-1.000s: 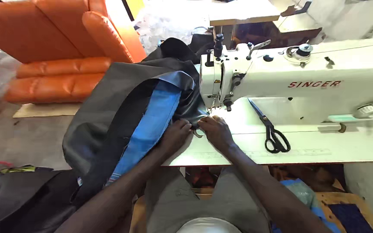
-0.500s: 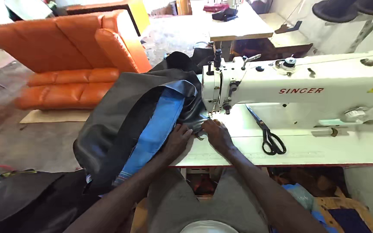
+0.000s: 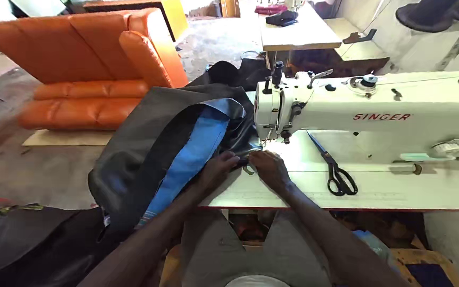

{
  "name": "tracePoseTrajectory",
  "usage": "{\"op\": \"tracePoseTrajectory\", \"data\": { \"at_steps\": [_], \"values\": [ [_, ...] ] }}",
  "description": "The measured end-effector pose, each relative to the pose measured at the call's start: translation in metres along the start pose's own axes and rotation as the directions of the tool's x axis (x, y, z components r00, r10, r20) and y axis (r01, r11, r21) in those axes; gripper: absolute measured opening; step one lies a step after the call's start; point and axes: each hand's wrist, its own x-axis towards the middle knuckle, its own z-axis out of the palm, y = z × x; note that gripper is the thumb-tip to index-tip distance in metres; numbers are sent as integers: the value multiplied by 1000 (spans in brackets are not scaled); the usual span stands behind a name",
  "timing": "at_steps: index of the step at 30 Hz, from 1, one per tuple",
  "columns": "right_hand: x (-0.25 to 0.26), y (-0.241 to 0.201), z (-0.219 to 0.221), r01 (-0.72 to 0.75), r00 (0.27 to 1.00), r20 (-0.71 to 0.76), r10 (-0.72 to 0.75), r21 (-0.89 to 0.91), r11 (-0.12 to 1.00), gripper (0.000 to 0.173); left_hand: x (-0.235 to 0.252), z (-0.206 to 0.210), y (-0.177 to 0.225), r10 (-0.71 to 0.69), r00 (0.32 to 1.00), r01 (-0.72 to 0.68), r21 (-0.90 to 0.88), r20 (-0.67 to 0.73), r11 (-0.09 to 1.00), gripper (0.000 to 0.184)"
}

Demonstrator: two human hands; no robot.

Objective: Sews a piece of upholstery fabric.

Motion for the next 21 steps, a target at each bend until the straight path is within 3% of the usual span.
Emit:
{"op": "tracePoseTrajectory", "data": {
  "at_steps": [7, 14, 17, 21],
  "values": [
    [2, -1, 1, -19, 997, 77, 23, -55, 998, 23, -1, 11, -2, 4, 1000, -3, 39, -19, 999, 23],
    [0, 2, 5, 4, 999, 39, -3, -23, 1000, 16, 2, 12, 5, 129, 990, -117, 195, -50, 974, 16],
    [-3, 0, -1, 9, 1000, -14, -8, 48, 999, 18, 2, -1, 28, 62, 998, -56, 242, -17, 969, 18],
    [-3, -2, -2, -13, 1000, 23, 12, 59, 998, 17, -3, 2, 35, -52, 999, 47, 240, 12, 970, 19]
  ]
}}
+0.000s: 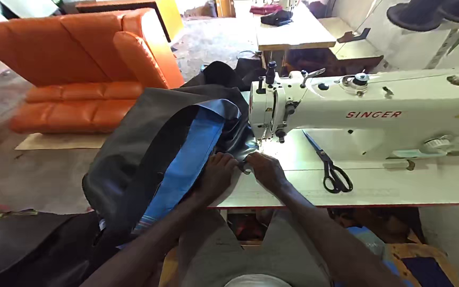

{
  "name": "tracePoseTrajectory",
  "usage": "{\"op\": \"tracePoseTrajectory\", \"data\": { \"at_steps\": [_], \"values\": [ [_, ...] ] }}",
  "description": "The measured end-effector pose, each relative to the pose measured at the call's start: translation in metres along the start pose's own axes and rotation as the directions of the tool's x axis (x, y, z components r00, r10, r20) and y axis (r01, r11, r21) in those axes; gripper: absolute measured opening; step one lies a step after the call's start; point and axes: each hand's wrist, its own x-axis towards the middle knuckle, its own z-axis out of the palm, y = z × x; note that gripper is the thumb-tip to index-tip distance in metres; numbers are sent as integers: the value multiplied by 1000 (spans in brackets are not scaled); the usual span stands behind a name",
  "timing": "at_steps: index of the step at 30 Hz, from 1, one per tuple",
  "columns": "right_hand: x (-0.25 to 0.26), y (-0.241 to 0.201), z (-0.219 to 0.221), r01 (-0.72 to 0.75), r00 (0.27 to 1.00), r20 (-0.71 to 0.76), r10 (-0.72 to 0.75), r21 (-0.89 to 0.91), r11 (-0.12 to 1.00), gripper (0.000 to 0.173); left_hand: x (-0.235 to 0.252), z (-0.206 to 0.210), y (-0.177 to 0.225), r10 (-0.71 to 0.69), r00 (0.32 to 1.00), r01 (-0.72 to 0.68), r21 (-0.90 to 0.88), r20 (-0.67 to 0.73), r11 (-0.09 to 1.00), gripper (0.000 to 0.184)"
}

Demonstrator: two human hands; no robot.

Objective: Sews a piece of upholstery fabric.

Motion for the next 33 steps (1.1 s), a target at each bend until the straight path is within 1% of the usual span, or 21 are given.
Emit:
{"op": "tracePoseTrajectory", "data": {
  "at_steps": [2, 4, 6, 7, 11, 13, 14, 15, 16, 17, 18, 19, 20, 21, 22, 23, 24, 25, 26, 28, 33],
  "values": [
    [1, -2, 1, -28, 1000, 5, 28, -3, 1000, 17, 0, 5, -1, -26, 1000, 26, -9, 7, 1000, 20],
    [0, -6, 3, -82, 997, -3, 82, 1, 997, 18, 3, 11, -3, -15, 1000, 15, 4, -12, 1000, 26],
    [-1, -12, 6, -140, 990, -11, 140, 4, 990, 18, 9, 15, -5, 43, 996, -44, -1, -84, 999, 19],
    [-1, -16, 6, -172, 985, -11, 172, -2, 985, 19, 12, 14, -6, 74, 994, -75, -1, -84, 997, 17],
    [-8, -42, 13, -250, 967, -57, 248, -25, 968, 18, 13, 9, -12, 228, 973, -229, -31, -27, 973, 17],
    [-12, -52, 14, -268, 963, -57, 265, -44, 963, 20, 15, 7, -14, 270, 963, -268, -67, 12, 961, 15],
    [-14, -57, 11, -279, 960, -39, 277, -56, 959, 22, 17, 3, -13, 273, 960, -269, -77, 55, 960, 14],
    [-16, -61, 7, -285, 959, -18, 284, -55, 957, 23, 22, -6, -10, 259, 956, -248, -94, 139, 964, 12],
    [-14, -61, 8, -290, 957, -22, 289, -46, 956, 22, 29, -20, -6, 222, 936, -201, -103, 271, 974, 12],
    [-10, -56, 12, -297, 955, -32, 296, -31, 954, 20, 41, -36, 0, 165, 889, -145, -78, 427, 986, 12],
    [-6, -52, 15, -292, 956, -25, 292, -22, 956, 18, 54, -53, 6, 91, 818, -99, -16, 568, 995, 14],
    [-3, -50, 16, -290, 957, -12, 289, -21, 957, 17, 67, -66, 12, 20, 753, -59, 38, 658, 998, 15],
    [-3, -48, 16, -286, 958, -8, 286, -28, 958, 16, 77, -75, 16, -6, 727, -26, 36, 687, 999, 16],
    [-2, -48, 16, -282, 960, -15, 281, -31, 959, 15, 85, -74, 13, 42, 741, -46, -12, 670, 999, 18],
    [-2, -49, 14, -282, 959, -13, 282, -32, 959, 13, 91, -66, 9, 162, 773, -126, -102, 614, 987, 20],
    [-2, -50, 13, -280, 960, -29, 279, -32, 960, 12, 96, -52, 1, 295, 783, -218, -202, 548, 955, 25],
    [-2, -52, 12, -280, 959, -50, 278, -27, 960, 11, 99, -35, -7, 400, 776, -296, -279, 487, 914, 31],
    [-4, -52, 12, -270, 961, -70, 269, -17, 963, 10, 101, -19, -14, 459, 766, -336, -329, 449, 883, 35],
    [-5, -50, 13, -260, 961, -90, 260, 12, 966, 11, 101, -6, -20, 479, 763, -348, -349, 434, 870, 35],
    [-7, -46, 14, -260, 961, -81, 264, 57, 964, 12, 99, 7, -32, 467, 771, -330, -356, 433, 874, 34],
    [-6, -37, 10, -263, 963, -38, 268, 104, 959, 15, 89, 9, -29, 385, 823, -235, -366, 418, 900, 34]
  ]
}}
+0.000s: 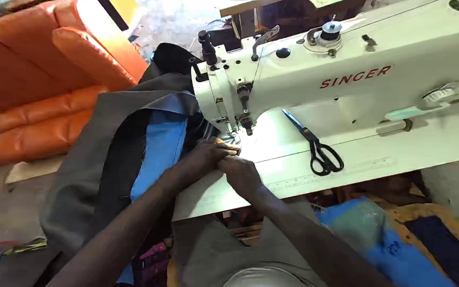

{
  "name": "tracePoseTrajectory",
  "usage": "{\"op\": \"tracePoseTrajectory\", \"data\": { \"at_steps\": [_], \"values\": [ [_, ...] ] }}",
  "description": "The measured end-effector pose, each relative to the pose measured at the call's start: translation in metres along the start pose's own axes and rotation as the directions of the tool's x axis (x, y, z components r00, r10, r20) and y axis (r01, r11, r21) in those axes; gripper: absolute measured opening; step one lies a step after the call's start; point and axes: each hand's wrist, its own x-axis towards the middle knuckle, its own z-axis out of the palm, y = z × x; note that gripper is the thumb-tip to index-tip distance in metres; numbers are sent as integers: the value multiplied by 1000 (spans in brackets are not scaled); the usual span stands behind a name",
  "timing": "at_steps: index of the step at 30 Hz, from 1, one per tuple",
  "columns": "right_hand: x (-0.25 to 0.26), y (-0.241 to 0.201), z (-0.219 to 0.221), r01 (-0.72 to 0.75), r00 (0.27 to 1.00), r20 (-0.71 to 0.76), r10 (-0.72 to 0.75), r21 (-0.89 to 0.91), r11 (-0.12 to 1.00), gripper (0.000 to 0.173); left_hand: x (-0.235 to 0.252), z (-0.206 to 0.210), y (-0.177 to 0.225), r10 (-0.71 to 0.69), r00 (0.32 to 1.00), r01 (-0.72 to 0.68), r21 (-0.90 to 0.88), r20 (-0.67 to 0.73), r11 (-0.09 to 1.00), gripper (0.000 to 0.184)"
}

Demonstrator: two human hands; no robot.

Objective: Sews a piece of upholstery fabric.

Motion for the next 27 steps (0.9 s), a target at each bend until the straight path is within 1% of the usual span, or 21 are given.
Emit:
{"op": "tracePoseTrajectory", "data": {
  "at_steps": [3, 6, 10, 15, 19, 22, 24, 25, 26, 27],
  "values": [
    [1, 8, -1, 25, 999, 21, -25, 9, 1000, 13, -1, 7, 2, -38, 998, 37, -25, -55, 999, 34],
    [2, 9, -3, 32, 999, 33, -33, 28, 999, 12, -4, 18, -5, -21, 993, 19, -22, -115, 1000, 34],
    [3, 14, -3, 36, 998, 44, -38, 53, 998, 14, -4, 22, -5, -42, 987, 43, 5, -153, 999, 33],
    [9, 16, -11, 62, 992, 105, -66, 47, 997, 13, -5, 24, -3, -74, 983, 80, 30, -167, 996, 32],
    [11, 20, -12, 60, 992, 108, -65, 48, 997, 12, -3, 27, -2, -107, 974, 118, 44, -202, 992, 32],
    [9, 19, -11, 65, 994, 83, -69, 48, 997, 14, -2, 31, 0, -115, 968, 132, 63, -224, 989, 31],
    [-1, 19, -16, 43, 996, 76, -45, 27, 999, 14, -1, 33, 17, -153, 956, 167, 36, -252, 985, 32],
    [-7, 17, -19, 26, 997, 77, -27, 16, 1000, 14, -4, 29, 32, -190, 941, 205, 26, -281, 978, 28],
    [-10, 17, -19, 15, 997, 73, -16, 13, 1000, 15, -10, 18, 50, -230, 922, 251, 30, -310, 967, 24],
    [-10, 19, -15, 13, 998, 67, -14, 8, 1000, 16, -18, 7, 62, -266, 915, 296, 55, -304, 954, 24]
  ]
}}
